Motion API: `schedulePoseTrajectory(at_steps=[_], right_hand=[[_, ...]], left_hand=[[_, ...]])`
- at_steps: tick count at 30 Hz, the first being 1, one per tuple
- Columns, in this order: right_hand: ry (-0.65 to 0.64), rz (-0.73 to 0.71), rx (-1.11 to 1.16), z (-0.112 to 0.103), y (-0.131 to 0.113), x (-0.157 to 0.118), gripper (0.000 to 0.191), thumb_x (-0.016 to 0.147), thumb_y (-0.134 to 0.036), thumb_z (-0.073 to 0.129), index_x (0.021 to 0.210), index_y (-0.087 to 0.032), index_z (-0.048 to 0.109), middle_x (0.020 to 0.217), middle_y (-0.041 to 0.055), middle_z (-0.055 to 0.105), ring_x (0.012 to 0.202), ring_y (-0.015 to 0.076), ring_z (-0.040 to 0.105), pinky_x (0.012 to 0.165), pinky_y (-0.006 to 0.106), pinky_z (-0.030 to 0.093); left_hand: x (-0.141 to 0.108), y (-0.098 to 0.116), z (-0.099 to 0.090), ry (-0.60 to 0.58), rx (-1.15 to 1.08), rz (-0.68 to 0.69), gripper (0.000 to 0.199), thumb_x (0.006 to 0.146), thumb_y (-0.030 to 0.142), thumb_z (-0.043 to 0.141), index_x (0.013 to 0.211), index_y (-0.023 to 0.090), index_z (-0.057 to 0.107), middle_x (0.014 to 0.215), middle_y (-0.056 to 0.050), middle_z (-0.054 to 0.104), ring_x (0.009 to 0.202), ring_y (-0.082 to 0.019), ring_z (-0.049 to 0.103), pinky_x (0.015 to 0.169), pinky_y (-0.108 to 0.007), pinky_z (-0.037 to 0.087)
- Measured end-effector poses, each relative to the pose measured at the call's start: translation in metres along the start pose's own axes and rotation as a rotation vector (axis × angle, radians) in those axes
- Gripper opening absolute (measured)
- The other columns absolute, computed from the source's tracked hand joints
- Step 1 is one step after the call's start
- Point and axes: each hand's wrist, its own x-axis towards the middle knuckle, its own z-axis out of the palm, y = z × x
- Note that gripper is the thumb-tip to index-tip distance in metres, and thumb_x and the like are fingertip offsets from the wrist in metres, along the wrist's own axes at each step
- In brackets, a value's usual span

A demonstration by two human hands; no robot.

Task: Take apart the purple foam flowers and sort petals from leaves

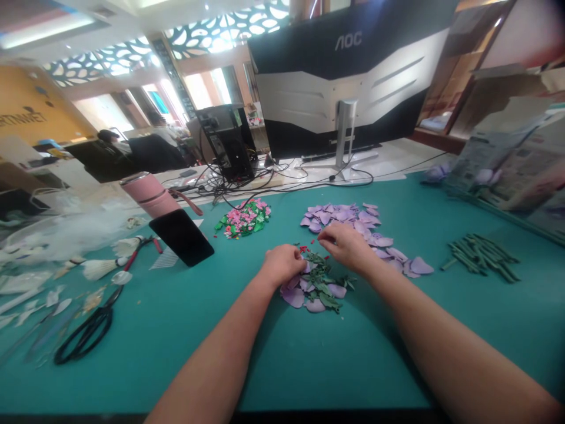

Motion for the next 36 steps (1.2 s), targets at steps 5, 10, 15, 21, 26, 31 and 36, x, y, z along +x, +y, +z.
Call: schedulePoseTrajectory(at_steps=[5, 10, 15, 21, 26, 31, 36], right_hand=[[-0.016, -0.027, 0.049, 0.003, -0.011, -0.002, 0.017, 0.089, -0.02, 0.056, 0.089, -0.021, 0.073, 0.088, 0.0053, 0.072, 0.087, 0.0204, 0.062, 0.078, 0.03, 0.043], [-0.064, -0.181, 0.134, 0.01, -0.025, -0.007, 0.02, 0.09, -0.019, 0.057, 0.103, -0.021, 0.072, 0.102, 0.0074, 0.072, 0.098, 0.0213, 0.061, 0.09, 0.034, 0.044], [-0.184, -0.174, 0.229, 0.008, -0.034, -0.008, 0.017, 0.088, -0.02, 0.06, 0.101, -0.02, 0.072, 0.092, 0.0046, 0.072, 0.086, 0.0187, 0.062, 0.078, 0.029, 0.045], [-0.066, 0.161, 0.299, -0.009, -0.002, 0.003, 0.01, 0.081, -0.018, 0.062, 0.085, -0.022, 0.071, 0.077, -0.0011, 0.071, 0.071, 0.0142, 0.061, 0.065, 0.024, 0.043], [0.111, 0.453, -0.001, -0.026, 0.043, 0.005, 0.015, 0.084, -0.025, 0.058, 0.091, -0.023, 0.071, 0.087, 0.0019, 0.074, 0.079, 0.019, 0.065, 0.068, 0.028, 0.045], [0.139, 0.481, -0.123, -0.028, 0.055, 0.003, 0.025, 0.087, -0.023, 0.053, 0.104, -0.02, 0.071, 0.108, 0.0095, 0.072, 0.103, 0.0264, 0.062, 0.088, 0.036, 0.046], [0.04, 0.35, -0.3, -0.012, 0.047, -0.001, 0.05, 0.088, -0.042, 0.06, 0.133, -0.021, 0.057, 0.139, 0.0136, 0.056, 0.127, 0.036, 0.046, 0.101, 0.052, 0.039]], left_hand=[[-0.006, -0.007, -0.015, -0.036, -0.072, 0.01, 0.017, 0.072, 0.03, 0.056, 0.061, 0.02, 0.065, 0.059, -0.001, 0.066, 0.06, -0.017, 0.059, 0.054, -0.026, 0.036], [-0.015, -0.013, -0.028, -0.008, -0.184, 0.125, 0.018, 0.074, 0.032, 0.059, 0.062, 0.019, 0.064, 0.066, 0.001, 0.064, 0.064, -0.015, 0.057, 0.057, -0.025, 0.038], [-0.015, -0.013, -0.027, 0.11, -0.289, 0.205, 0.021, 0.076, 0.036, 0.06, 0.064, 0.018, 0.063, 0.074, -0.001, 0.062, 0.071, -0.016, 0.057, 0.064, -0.026, 0.04], [-0.006, -0.02, -0.02, 0.182, -0.354, 0.178, 0.034, 0.085, 0.05, 0.054, 0.077, 0.02, 0.068, 0.082, -0.003, 0.068, 0.08, -0.019, 0.06, 0.072, -0.029, 0.042], [-0.001, -0.027, -0.015, 0.184, -0.27, 0.12, 0.028, 0.085, 0.044, 0.053, 0.08, 0.02, 0.068, 0.085, -0.003, 0.069, 0.08, -0.02, 0.06, 0.071, -0.03, 0.041], [0.0, -0.028, -0.014, 0.165, -0.248, 0.115, 0.028, 0.084, 0.043, 0.052, 0.083, 0.02, 0.069, 0.09, -0.004, 0.07, 0.084, -0.021, 0.061, 0.072, -0.03, 0.042], [0.0, -0.028, -0.014, 0.154, -0.248, 0.114, 0.027, 0.083, 0.041, 0.053, 0.084, 0.021, 0.071, 0.094, -0.005, 0.07, 0.085, -0.021, 0.062, 0.074, -0.031, 0.043]])
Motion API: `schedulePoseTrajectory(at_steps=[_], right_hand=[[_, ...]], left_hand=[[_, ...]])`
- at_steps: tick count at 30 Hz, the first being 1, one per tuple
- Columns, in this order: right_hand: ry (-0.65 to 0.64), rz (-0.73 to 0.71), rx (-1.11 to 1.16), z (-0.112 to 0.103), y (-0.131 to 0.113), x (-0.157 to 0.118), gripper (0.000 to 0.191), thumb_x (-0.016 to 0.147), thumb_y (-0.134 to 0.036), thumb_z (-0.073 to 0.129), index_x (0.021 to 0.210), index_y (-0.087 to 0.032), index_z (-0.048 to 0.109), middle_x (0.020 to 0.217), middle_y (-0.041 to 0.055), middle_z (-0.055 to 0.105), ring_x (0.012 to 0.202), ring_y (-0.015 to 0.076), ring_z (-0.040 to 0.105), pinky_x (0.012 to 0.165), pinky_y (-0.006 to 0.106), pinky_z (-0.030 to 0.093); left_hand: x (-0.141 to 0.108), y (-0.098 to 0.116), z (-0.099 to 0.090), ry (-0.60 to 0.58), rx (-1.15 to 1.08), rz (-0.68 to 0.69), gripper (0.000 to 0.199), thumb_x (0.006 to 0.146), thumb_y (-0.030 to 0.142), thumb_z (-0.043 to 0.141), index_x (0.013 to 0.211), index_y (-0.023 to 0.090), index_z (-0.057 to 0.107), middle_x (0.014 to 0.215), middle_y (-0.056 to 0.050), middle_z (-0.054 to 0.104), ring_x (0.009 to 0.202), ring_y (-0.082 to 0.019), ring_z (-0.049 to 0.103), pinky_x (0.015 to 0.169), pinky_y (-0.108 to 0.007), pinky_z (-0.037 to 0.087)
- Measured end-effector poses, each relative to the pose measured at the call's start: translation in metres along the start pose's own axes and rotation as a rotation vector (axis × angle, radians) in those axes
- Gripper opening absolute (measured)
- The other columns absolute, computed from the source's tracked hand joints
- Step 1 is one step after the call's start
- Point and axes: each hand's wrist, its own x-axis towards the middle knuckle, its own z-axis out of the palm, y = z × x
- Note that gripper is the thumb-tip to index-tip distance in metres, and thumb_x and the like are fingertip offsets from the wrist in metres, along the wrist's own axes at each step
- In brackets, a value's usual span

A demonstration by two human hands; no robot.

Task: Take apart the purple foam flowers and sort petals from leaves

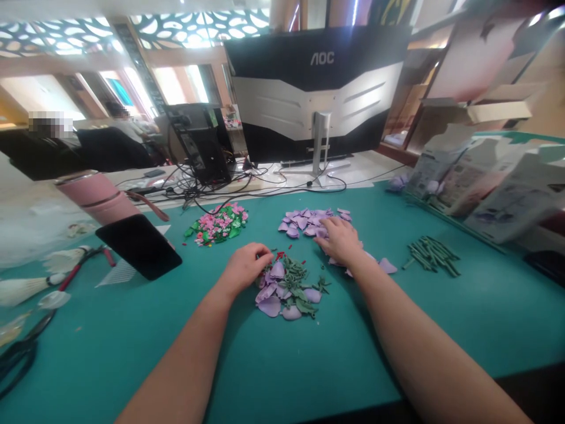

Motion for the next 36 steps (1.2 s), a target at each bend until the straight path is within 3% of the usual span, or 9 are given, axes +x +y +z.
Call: schedulePoseTrajectory(at_steps=[4, 10, 13, 18, 23, 30, 36], right_hand=[[-0.08, -0.013, -0.146, 0.01, 0.001, -0.004, 0.076, 0.082, -0.05, 0.067, 0.147, -0.023, 0.039, 0.152, 0.0153, 0.042, 0.138, 0.0386, 0.034, 0.105, 0.06, 0.033], [-0.057, 0.064, -0.175, 0.014, 0.011, -0.002, 0.069, 0.088, -0.048, 0.06, 0.148, -0.022, 0.037, 0.152, 0.0173, 0.042, 0.141, 0.0384, 0.03, 0.104, 0.064, 0.031], [-0.001, 0.065, -0.155, 0.013, 0.01, -0.002, 0.065, 0.089, -0.048, 0.058, 0.145, -0.02, 0.042, 0.149, 0.0174, 0.045, 0.14, 0.0389, 0.032, 0.103, 0.061, 0.034], [0.123, -0.046, -0.075, 0.011, 0.002, -0.004, 0.048, 0.093, -0.044, 0.051, 0.133, -0.019, 0.055, 0.139, 0.0151, 0.056, 0.13, 0.0369, 0.043, 0.103, 0.053, 0.038], [0.163, -0.217, 0.029, 0.012, -0.011, -0.005, 0.034, 0.091, -0.037, 0.054, 0.118, -0.018, 0.065, 0.122, 0.0143, 0.065, 0.116, 0.0334, 0.054, 0.099, 0.047, 0.041], [0.069, -0.4, 0.182, 0.015, -0.043, -0.018, 0.027, 0.091, -0.032, 0.057, 0.112, -0.018, 0.067, 0.111, 0.0125, 0.068, 0.111, 0.0305, 0.056, 0.096, 0.043, 0.043], [0.007, -0.445, 0.227, 0.016, -0.055, -0.027, 0.022, 0.091, -0.027, 0.057, 0.108, -0.02, 0.068, 0.109, 0.0105, 0.069, 0.109, 0.0272, 0.057, 0.095, 0.041, 0.044]], left_hand=[[-0.001, 0.001, 0.001, -0.022, 0.0, 0.028, 0.024, 0.083, 0.038, 0.055, 0.086, 0.02, 0.071, 0.093, -0.005, 0.07, 0.084, -0.021, 0.062, 0.074, -0.031, 0.044], [-0.002, -0.001, 0.004, -0.039, 0.066, 0.055, 0.021, 0.084, 0.034, 0.057, 0.088, 0.021, 0.073, 0.097, -0.005, 0.068, 0.09, -0.021, 0.061, 0.076, -0.031, 0.043], [-0.002, -0.001, 0.007, -0.063, 0.154, 0.047, 0.025, 0.083, 0.04, 0.059, 0.094, 0.023, 0.074, 0.101, -0.006, 0.065, 0.098, -0.024, 0.058, 0.081, -0.033, 0.043], [-0.005, 0.003, 0.006, -0.143, 0.281, 0.005, 0.041, 0.076, 0.056, 0.064, 0.103, 0.025, 0.07, 0.109, -0.008, 0.059, 0.106, -0.03, 0.053, 0.084, -0.039, 0.042], [-0.009, 0.01, 0.001, -0.227, 0.295, 0.09, 0.044, 0.072, 0.047, 0.067, 0.112, 0.029, 0.066, 0.118, -0.005, 0.061, 0.11, -0.031, 0.052, 0.088, -0.041, 0.042], [-0.014, 0.018, 0.0, -0.262, 0.377, 0.104, 0.038, 0.073, 0.03, 0.059, 0.111, 0.031, 0.066, 0.114, -0.003, 0.066, 0.11, -0.031, 0.054, 0.085, -0.045, 0.042], [-0.011, 0.014, 0.003, -0.159, 0.374, 0.136, 0.027, 0.085, 0.032, 0.051, 0.106, 0.03, 0.069, 0.11, -0.002, 0.07, 0.106, -0.028, 0.059, 0.085, -0.042, 0.042]])
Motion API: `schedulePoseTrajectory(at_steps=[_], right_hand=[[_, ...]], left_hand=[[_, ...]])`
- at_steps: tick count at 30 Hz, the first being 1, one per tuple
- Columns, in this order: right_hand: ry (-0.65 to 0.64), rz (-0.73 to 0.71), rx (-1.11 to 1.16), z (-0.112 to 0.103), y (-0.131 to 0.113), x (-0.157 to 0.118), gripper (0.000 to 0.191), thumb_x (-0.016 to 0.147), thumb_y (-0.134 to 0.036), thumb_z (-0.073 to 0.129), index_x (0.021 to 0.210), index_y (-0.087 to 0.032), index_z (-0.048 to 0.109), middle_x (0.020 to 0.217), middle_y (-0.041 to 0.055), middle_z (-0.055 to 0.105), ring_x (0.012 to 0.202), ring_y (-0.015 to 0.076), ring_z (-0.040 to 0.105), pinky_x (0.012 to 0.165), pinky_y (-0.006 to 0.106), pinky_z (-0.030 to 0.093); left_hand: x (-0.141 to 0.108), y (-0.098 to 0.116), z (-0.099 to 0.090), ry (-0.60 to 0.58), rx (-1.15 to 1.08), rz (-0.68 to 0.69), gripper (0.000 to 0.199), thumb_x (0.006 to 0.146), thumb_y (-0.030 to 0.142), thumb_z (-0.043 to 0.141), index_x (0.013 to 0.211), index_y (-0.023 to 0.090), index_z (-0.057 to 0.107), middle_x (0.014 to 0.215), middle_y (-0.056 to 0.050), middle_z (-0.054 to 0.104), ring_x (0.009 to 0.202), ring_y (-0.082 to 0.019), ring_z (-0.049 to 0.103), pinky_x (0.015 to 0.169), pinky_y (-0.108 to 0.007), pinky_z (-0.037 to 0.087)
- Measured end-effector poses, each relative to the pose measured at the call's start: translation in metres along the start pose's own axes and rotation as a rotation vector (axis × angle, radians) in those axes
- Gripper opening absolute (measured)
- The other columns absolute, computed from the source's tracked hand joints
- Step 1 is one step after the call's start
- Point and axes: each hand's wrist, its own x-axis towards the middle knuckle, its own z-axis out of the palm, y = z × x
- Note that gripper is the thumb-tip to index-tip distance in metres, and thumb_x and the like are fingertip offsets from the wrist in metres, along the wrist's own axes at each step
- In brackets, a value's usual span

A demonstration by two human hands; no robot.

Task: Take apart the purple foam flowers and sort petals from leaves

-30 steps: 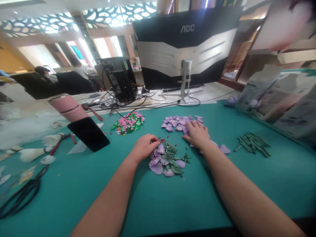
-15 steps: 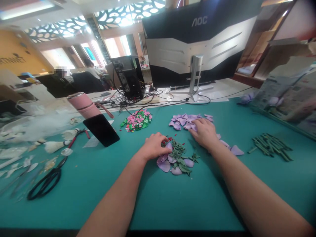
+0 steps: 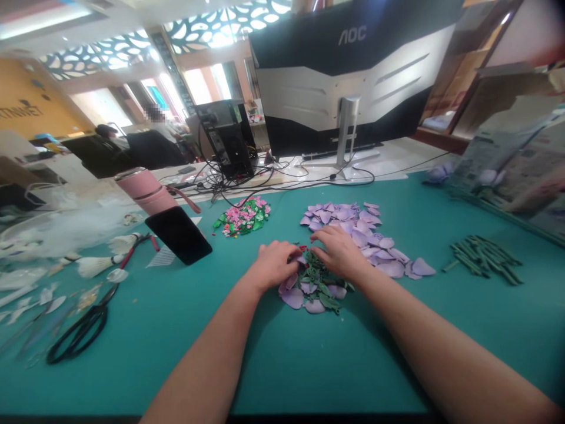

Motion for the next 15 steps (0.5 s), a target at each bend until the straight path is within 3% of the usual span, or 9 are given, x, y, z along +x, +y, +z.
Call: schedulePoseTrajectory(at_steps=[7, 10, 15], right_hand=[[0.02, 0.015, 0.067, -0.005, -0.005, 0.001, 0.02, 0.092, -0.024, 0.055, 0.105, -0.018, 0.069, 0.105, 0.011, 0.071, 0.106, 0.0263, 0.059, 0.097, 0.04, 0.043], [0.05, 0.087, 0.253, -0.007, -0.015, 0.002, 0.02, 0.091, -0.027, 0.056, 0.105, -0.02, 0.069, 0.105, 0.0086, 0.072, 0.102, 0.0249, 0.062, 0.093, 0.039, 0.046], [-0.012, 0.204, 0.651, -0.006, -0.022, 0.004, 0.019, 0.085, -0.035, 0.063, 0.099, -0.022, 0.068, 0.089, 0.0021, 0.073, 0.078, 0.0175, 0.064, 0.071, 0.029, 0.049]], left_hand=[[0.005, -0.01, 0.001, 0.235, -0.25, -0.105, 0.025, 0.088, 0.03, 0.05, 0.095, 0.02, 0.071, 0.098, -0.006, 0.069, 0.095, -0.022, 0.062, 0.084, -0.033, 0.045], [0.005, -0.012, -0.003, 0.227, -0.548, -0.139, 0.027, 0.086, 0.038, 0.053, 0.091, 0.018, 0.07, 0.085, -0.003, 0.067, 0.081, -0.02, 0.061, 0.071, -0.029, 0.047], [0.003, -0.004, -0.003, 0.153, -0.909, -0.114, 0.028, 0.079, 0.042, 0.064, 0.086, 0.015, 0.067, 0.068, 0.002, 0.058, 0.062, -0.013, 0.053, 0.056, -0.023, 0.039]])
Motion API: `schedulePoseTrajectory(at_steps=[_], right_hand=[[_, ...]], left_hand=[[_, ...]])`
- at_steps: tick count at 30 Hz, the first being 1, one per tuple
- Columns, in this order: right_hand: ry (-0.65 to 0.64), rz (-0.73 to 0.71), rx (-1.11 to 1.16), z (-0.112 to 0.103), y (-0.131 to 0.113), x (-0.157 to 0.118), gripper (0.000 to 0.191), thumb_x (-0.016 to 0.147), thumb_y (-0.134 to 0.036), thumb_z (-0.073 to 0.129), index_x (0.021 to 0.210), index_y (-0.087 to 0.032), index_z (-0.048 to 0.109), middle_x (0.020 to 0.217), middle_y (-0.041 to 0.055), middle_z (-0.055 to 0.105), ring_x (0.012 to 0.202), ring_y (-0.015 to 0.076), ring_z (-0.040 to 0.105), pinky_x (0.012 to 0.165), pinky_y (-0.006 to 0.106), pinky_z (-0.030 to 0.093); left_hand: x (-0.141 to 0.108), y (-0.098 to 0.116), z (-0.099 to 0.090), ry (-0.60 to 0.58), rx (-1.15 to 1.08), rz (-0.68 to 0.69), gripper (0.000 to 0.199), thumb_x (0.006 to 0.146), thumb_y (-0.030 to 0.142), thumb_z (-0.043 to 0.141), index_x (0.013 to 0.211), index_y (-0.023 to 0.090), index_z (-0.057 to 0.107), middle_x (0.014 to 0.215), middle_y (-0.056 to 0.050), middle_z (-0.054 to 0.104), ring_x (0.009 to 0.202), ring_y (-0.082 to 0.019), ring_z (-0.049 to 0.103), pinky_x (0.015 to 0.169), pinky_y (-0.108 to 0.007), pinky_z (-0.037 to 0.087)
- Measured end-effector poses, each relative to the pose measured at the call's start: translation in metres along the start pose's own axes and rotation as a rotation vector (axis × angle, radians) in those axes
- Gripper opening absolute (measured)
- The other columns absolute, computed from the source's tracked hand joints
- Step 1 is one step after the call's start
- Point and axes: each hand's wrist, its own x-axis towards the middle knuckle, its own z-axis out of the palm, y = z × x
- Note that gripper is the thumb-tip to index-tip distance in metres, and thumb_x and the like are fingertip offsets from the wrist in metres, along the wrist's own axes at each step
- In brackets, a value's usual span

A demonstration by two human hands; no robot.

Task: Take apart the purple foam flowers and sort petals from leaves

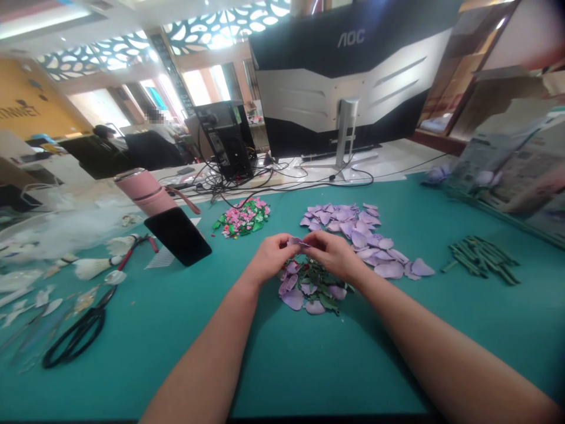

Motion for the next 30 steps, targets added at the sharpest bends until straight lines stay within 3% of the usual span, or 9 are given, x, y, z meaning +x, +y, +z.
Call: schedulePoseTrajectory(at_steps=[5, 13, 15, 18, 21, 26, 30], right_hand=[[0.017, 0.034, 0.082, -0.003, 0.005, 0.004, 0.01, 0.081, -0.027, 0.062, 0.087, -0.021, 0.068, 0.079, -0.0004, 0.069, 0.073, 0.0158, 0.059, 0.066, 0.026, 0.045], [-0.009, 0.029, 0.081, -0.01, 0.005, 0.008, 0.011, 0.08, -0.027, 0.059, 0.084, -0.02, 0.066, 0.074, -0.0017, 0.064, 0.069, 0.0148, 0.055, 0.063, 0.025, 0.042], [0.048, 0.039, -0.004, -0.022, 0.01, 0.011, 0.011, 0.08, -0.028, 0.057, 0.081, -0.02, 0.064, 0.071, -0.0016, 0.063, 0.068, 0.0154, 0.055, 0.063, 0.026, 0.042], [0.264, 0.119, -0.277, -0.049, 0.023, 0.013, 0.014, 0.08, -0.03, 0.056, 0.081, -0.021, 0.066, 0.074, 0.0012, 0.066, 0.071, 0.0183, 0.057, 0.066, 0.029, 0.043], [0.435, 0.263, -0.546, -0.075, 0.041, 0.013, 0.021, 0.081, -0.032, 0.053, 0.089, -0.022, 0.07, 0.085, 0.0057, 0.072, 0.078, 0.0232, 0.061, 0.068, 0.032, 0.043], [0.45, 0.449, -0.663, -0.095, 0.068, 0.013, 0.029, 0.081, -0.036, 0.053, 0.096, -0.022, 0.073, 0.086, 0.0092, 0.073, 0.079, 0.0269, 0.064, 0.069, 0.035, 0.045], [0.47, 0.36, -0.719, -0.097, 0.071, 0.012, 0.037, 0.081, -0.035, 0.055, 0.108, -0.017, 0.073, 0.107, 0.0149, 0.071, 0.097, 0.0311, 0.063, 0.084, 0.042, 0.047]], left_hand=[[-0.001, 0.003, 0.008, -0.009, -0.209, -0.039, 0.031, 0.073, 0.033, 0.071, 0.096, 0.015, 0.061, 0.077, 0.001, 0.063, 0.068, -0.013, 0.058, 0.062, -0.023, 0.044], [0.0, 0.002, 0.007, -0.063, -0.208, -0.052, 0.035, 0.079, 0.038, 0.066, 0.104, 0.016, 0.059, 0.084, -0.003, 0.068, 0.077, -0.017, 0.065, 0.067, -0.027, 0.048], [0.002, -0.003, 0.0, -0.044, -0.112, -0.042, 0.036, 0.08, 0.039, 0.064, 0.107, 0.016, 0.059, 0.088, -0.005, 0.07, 0.082, -0.019, 0.066, 0.07, -0.029, 0.05], [0.004, -0.009, -0.014, 0.043, 0.159, 0.011, 0.029, 0.081, 0.037, 0.061, 0.103, 0.018, 0.063, 0.099, -0.007, 0.071, 0.09, -0.021, 0.066, 0.079, -0.033, 0.05], [0.001, -0.01, -0.025, 0.004, 0.427, 0.016, 0.02, 0.08, 0.032, 0.058, 0.094, 0.021, 0.067, 0.098, -0.004, 0.071, 0.09, -0.021, 0.064, 0.08, -0.033, 0.048], [-0.003, -0.006, -0.026, -0.168, 0.56, 0.047, 0.015, 0.078, 0.029, 0.059, 0.085, 0.021, 0.07, 0.091, -0.003, 0.068, 0.084, -0.019, 0.062, 0.073, -0.029, 0.046], [-0.003, -0.004, -0.021, -0.165, 0.71, 0.024, 0.018, 0.08, 0.035, 0.06, 0.074, 0.02, 0.066, 0.085, -0.004, 0.065, 0.079, -0.019, 0.058, 0.067, -0.029, 0.041]])
